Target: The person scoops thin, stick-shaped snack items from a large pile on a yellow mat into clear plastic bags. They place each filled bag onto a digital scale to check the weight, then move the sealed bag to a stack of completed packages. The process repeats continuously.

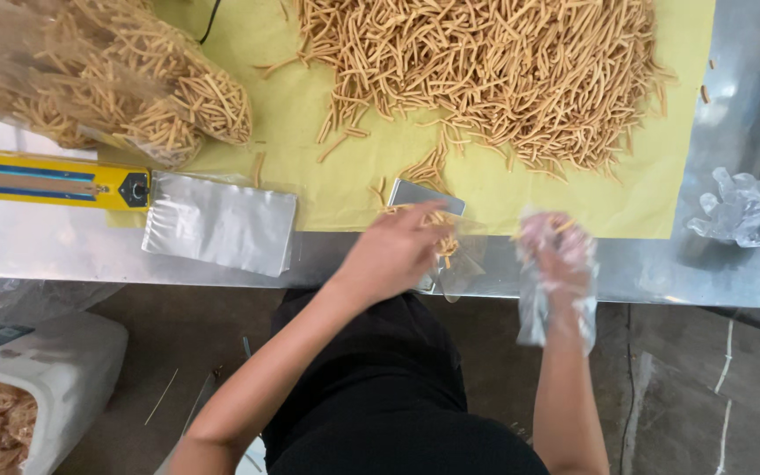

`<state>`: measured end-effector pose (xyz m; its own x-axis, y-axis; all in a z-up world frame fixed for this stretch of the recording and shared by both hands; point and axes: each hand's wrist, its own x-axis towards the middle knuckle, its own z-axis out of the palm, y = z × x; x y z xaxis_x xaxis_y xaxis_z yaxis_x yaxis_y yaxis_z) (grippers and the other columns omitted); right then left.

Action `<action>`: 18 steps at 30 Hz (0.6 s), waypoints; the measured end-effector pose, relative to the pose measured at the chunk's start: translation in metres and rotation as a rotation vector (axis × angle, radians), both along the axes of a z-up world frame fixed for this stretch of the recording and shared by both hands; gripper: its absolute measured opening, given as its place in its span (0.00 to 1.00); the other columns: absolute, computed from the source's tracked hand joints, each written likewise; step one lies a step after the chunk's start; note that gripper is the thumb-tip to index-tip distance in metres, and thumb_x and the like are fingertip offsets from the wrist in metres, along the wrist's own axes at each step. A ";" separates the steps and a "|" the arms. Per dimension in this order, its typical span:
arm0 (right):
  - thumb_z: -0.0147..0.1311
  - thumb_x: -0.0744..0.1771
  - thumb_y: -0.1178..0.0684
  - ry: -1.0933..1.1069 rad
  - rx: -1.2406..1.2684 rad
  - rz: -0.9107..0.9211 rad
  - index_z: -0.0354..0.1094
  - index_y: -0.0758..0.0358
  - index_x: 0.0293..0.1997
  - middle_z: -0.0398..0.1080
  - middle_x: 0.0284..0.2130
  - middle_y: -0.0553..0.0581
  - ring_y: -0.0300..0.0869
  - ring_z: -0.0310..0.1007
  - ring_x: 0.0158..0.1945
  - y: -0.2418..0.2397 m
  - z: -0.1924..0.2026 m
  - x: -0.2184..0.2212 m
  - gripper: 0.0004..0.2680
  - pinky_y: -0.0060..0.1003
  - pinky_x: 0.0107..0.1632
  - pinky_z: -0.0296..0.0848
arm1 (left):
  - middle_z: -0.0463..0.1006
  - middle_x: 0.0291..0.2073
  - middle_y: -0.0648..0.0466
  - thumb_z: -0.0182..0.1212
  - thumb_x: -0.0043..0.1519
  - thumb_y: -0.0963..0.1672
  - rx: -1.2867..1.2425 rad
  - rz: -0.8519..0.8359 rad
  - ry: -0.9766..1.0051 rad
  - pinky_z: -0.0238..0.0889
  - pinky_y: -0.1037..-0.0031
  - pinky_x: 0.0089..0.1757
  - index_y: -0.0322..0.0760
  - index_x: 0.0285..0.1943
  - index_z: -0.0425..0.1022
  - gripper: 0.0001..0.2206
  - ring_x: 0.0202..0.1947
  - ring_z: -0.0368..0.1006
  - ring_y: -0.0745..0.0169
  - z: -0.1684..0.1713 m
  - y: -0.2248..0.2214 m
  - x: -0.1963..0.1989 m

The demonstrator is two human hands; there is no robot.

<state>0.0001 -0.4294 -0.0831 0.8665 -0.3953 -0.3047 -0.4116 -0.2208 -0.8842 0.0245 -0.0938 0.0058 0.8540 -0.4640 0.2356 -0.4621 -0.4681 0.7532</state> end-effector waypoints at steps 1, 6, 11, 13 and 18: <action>0.65 0.66 0.53 -0.002 -0.020 -0.130 0.65 0.60 0.55 0.74 0.45 0.52 0.31 0.75 0.41 -0.010 -0.016 0.014 0.14 0.26 0.40 0.77 | 0.72 0.61 0.49 0.63 0.55 0.41 -0.012 -0.049 -0.047 0.68 0.57 0.50 0.42 0.51 0.81 0.14 0.51 0.76 0.43 -0.003 -0.015 -0.001; 0.58 0.70 0.55 -0.071 -0.027 0.399 0.67 0.63 0.66 0.71 0.49 0.55 0.40 0.72 0.50 -0.039 -0.076 0.089 0.15 0.30 0.53 0.74 | 0.77 0.49 0.47 0.62 0.57 0.40 0.615 -0.282 -0.024 0.69 0.55 0.46 0.34 0.38 0.81 0.05 0.47 0.77 0.45 -0.022 -0.077 0.026; 0.66 0.66 0.46 -0.159 -0.494 0.488 0.61 0.62 0.64 0.68 0.57 0.57 0.45 0.70 0.55 -0.041 -0.093 0.074 0.23 0.36 0.54 0.68 | 0.79 0.43 0.46 0.61 0.55 0.37 0.250 -0.181 0.036 0.72 0.58 0.42 0.29 0.43 0.80 0.09 0.41 0.79 0.44 0.012 -0.016 0.056; 0.63 0.66 0.46 0.029 -0.251 0.348 0.62 0.60 0.62 0.68 0.54 0.56 0.42 0.69 0.48 -0.041 -0.096 0.047 0.20 0.37 0.48 0.67 | 0.80 0.45 0.49 0.63 0.52 0.38 0.099 -0.086 0.032 0.72 0.60 0.42 0.32 0.45 0.80 0.12 0.41 0.79 0.46 0.037 0.029 0.063; 0.63 0.67 0.46 0.185 -0.382 0.356 0.69 0.58 0.58 0.74 0.41 0.60 0.42 0.71 0.43 -0.018 -0.108 0.018 0.16 0.37 0.47 0.69 | 0.77 0.60 0.50 0.51 0.48 0.32 0.054 0.049 -0.035 0.72 0.64 0.41 0.35 0.60 0.77 0.28 0.43 0.80 0.49 0.096 0.103 0.108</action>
<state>0.0185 -0.4470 -0.1914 0.9125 -0.1998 -0.3570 -0.3937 -0.6659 -0.6337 0.1321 0.0091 0.1014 0.8677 -0.4346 0.2413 -0.4631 -0.5302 0.7102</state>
